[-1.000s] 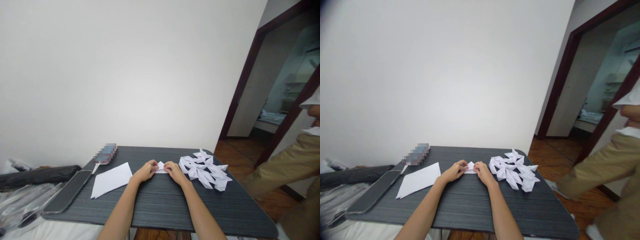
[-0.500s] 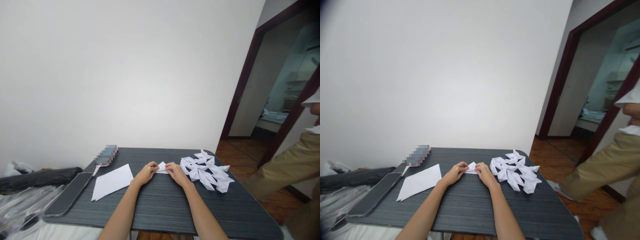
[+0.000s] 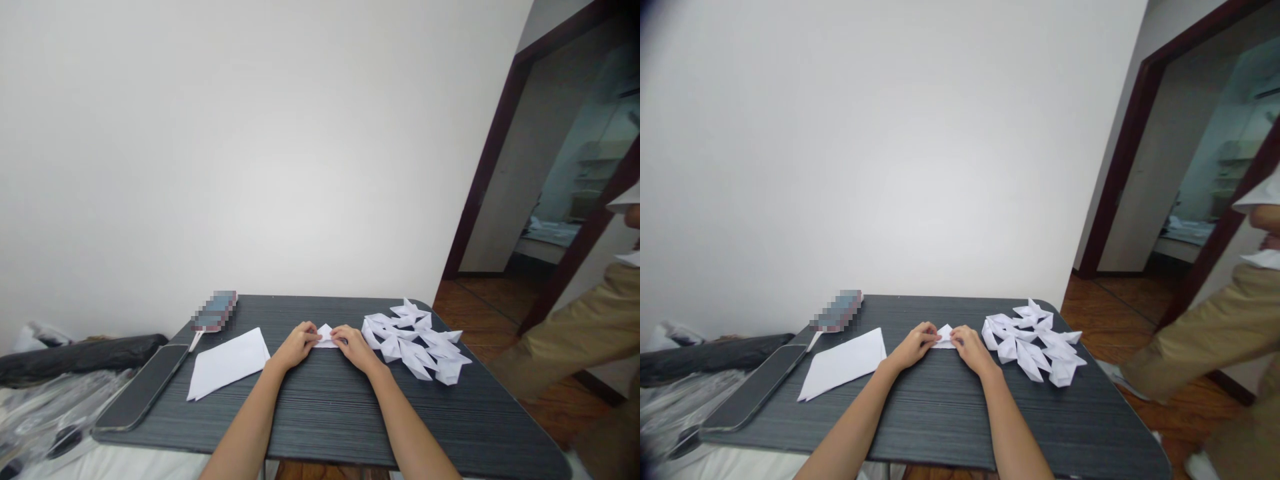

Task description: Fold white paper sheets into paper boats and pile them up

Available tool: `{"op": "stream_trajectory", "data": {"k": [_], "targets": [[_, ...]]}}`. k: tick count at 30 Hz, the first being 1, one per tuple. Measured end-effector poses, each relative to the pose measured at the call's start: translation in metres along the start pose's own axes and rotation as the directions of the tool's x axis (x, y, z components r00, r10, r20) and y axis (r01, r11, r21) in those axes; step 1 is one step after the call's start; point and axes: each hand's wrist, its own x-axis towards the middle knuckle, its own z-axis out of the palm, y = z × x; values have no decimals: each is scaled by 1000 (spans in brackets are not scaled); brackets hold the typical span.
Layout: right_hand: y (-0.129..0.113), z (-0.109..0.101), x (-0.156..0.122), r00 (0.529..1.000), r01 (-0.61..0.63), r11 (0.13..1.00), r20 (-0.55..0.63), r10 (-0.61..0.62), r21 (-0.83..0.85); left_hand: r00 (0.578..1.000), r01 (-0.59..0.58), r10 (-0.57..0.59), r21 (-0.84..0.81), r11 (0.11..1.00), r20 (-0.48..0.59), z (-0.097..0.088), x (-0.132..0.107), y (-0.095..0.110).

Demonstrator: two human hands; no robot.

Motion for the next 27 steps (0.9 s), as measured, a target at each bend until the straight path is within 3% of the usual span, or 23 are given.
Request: {"op": "stream_trajectory", "data": {"k": [4, 14, 19, 27], "targets": [[-1, 0, 1, 1000, -24, 1000, -17, 24, 2, 1000, 22, -22, -30, 999, 16, -1, 2, 2], [10, 6, 6, 981, -167, 980, -118, 154, -105, 952, 298, -298, -13, 954, -66, 7, 9, -6], [12, 9, 8, 978, -183, 969, -127, 163, -164, 942, 321, -313, 56, 945, -125, 14, 8, -9], [11, 18, 10, 968, -248, 925, -118, 223, -287, 929, 368, -363, 306, 878, -77, 17, 6, 1]]}}
